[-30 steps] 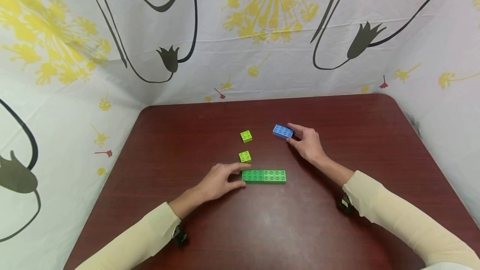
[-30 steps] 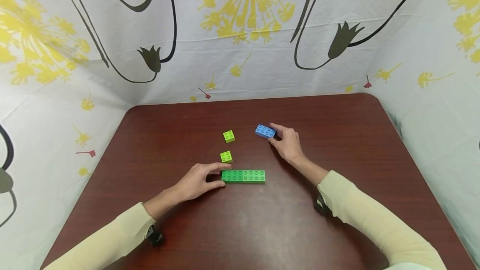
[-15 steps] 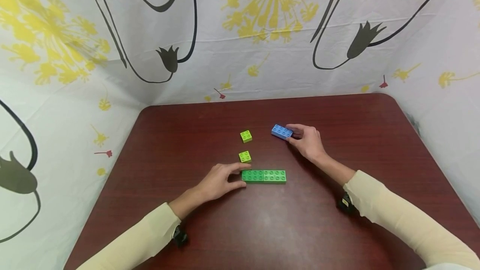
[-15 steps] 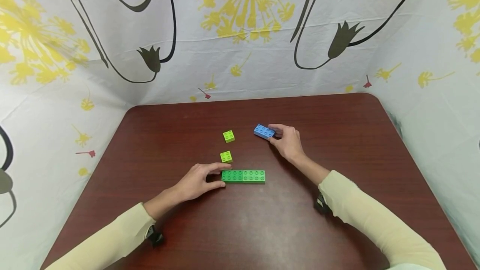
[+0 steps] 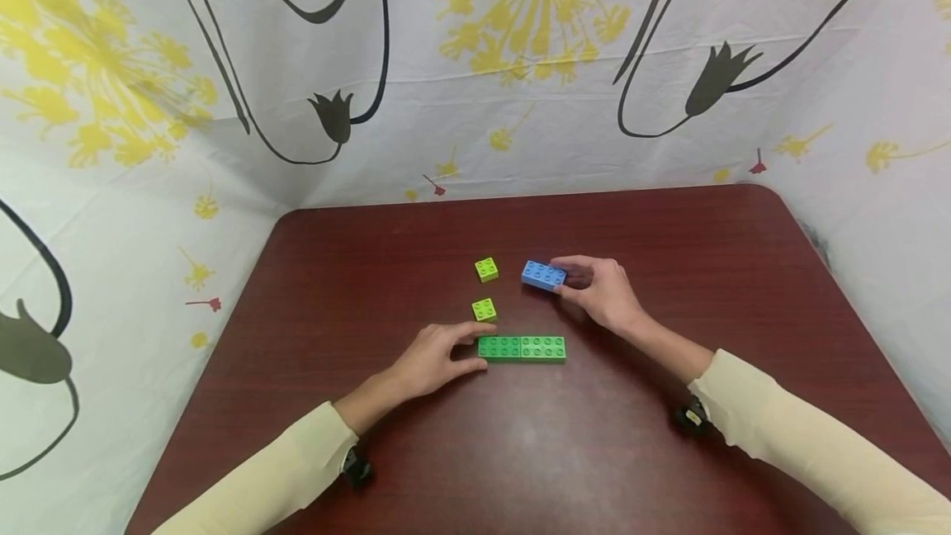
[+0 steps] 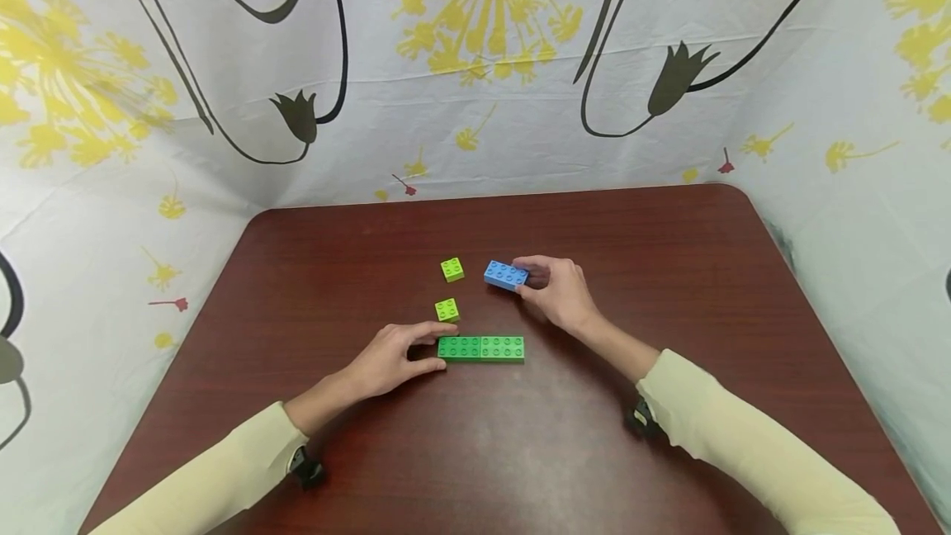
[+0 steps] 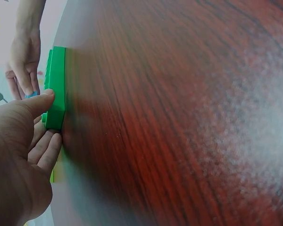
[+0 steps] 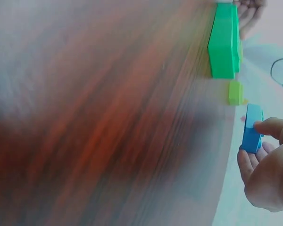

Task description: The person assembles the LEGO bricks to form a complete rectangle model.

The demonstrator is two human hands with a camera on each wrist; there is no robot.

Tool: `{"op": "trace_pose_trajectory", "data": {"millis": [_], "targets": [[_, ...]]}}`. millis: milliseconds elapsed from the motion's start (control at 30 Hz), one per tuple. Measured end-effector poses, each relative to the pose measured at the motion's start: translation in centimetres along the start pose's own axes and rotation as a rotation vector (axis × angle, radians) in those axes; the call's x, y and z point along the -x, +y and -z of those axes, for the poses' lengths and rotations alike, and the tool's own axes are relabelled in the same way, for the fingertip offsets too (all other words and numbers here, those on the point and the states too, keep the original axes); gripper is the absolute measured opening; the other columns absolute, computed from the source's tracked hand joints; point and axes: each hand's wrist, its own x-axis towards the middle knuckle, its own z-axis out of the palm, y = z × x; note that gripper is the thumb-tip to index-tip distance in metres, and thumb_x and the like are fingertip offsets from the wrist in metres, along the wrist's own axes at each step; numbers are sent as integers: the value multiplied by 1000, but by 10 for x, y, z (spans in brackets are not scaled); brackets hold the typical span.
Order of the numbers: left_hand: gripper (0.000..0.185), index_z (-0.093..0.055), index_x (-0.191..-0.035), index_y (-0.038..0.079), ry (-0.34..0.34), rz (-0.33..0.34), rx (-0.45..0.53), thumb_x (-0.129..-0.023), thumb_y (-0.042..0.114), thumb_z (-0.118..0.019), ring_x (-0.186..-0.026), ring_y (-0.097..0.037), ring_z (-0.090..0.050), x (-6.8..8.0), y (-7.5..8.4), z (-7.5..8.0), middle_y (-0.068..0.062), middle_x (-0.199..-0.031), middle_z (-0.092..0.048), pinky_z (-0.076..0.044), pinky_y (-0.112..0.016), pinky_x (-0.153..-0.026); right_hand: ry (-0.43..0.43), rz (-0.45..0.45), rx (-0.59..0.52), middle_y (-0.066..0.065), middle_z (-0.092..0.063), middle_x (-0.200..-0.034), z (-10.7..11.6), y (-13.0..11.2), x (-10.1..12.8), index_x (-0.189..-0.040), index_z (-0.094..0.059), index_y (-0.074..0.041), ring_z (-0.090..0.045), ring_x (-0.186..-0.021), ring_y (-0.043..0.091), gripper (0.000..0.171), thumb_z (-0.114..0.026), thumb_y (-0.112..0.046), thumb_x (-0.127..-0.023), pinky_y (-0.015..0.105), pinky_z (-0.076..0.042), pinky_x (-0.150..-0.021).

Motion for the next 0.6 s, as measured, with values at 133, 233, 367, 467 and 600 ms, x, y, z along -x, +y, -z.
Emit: {"op": "trace_pose_trajectory", "data": {"millis": [133, 233, 367, 467, 600], "targets": [[54, -65, -146, 18, 8, 6, 2, -95, 23, -84, -118, -8, -69, 0, 0, 0, 5, -140, -70, -56, -35, -100, -34, 31, -28, 18, -74, -127, -3, -10, 9, -133, -74, -4, -76, -107, 32, 44, -83, 2, -91, 49, -60, -92], [54, -66, -146, 18, 11, 8, 3, -95, 23, -84, -119, -8, -69, 0, 0, 0, 5, -139, -70, -56, -35, -100, -56, 59, -56, 17, -75, -125, -5, -16, 16, -132, -74, -4, -76, -105, 31, 43, -83, 2, -90, 47, -61, -92], [55, -66, -146, 19, 7, 19, 1, -95, 24, -84, -119, -7, -68, 0, 0, 0, 4, -139, -70, -56, -35, -101, -91, 83, -89, 14, -75, -124, -6, -22, 26, -131, -75, -5, -77, -105, 29, 43, -84, 2, -89, 46, -61, -91], [55, -66, -146, 19, 5, 21, 1, -94, 24, -85, -120, -7, -68, -1, 0, -1, 3, -140, -70, -56, -35, -101, -123, 94, -100, 11, -76, -124, -7, -24, 34, -131, -75, -7, -76, -106, 26, 43, -84, 0, -90, 44, -61, -91], [55, -65, -146, 19, 5, 12, 7, -94, 23, -85, -120, -7, -68, -1, 0, -1, 4, -140, -69, -56, -34, -100, -165, 102, -100, 9, -75, -126, -9, -27, 42, -131, -75, -8, -76, -107, 24, 43, -84, -1, -90, 42, -61, -91]]}}
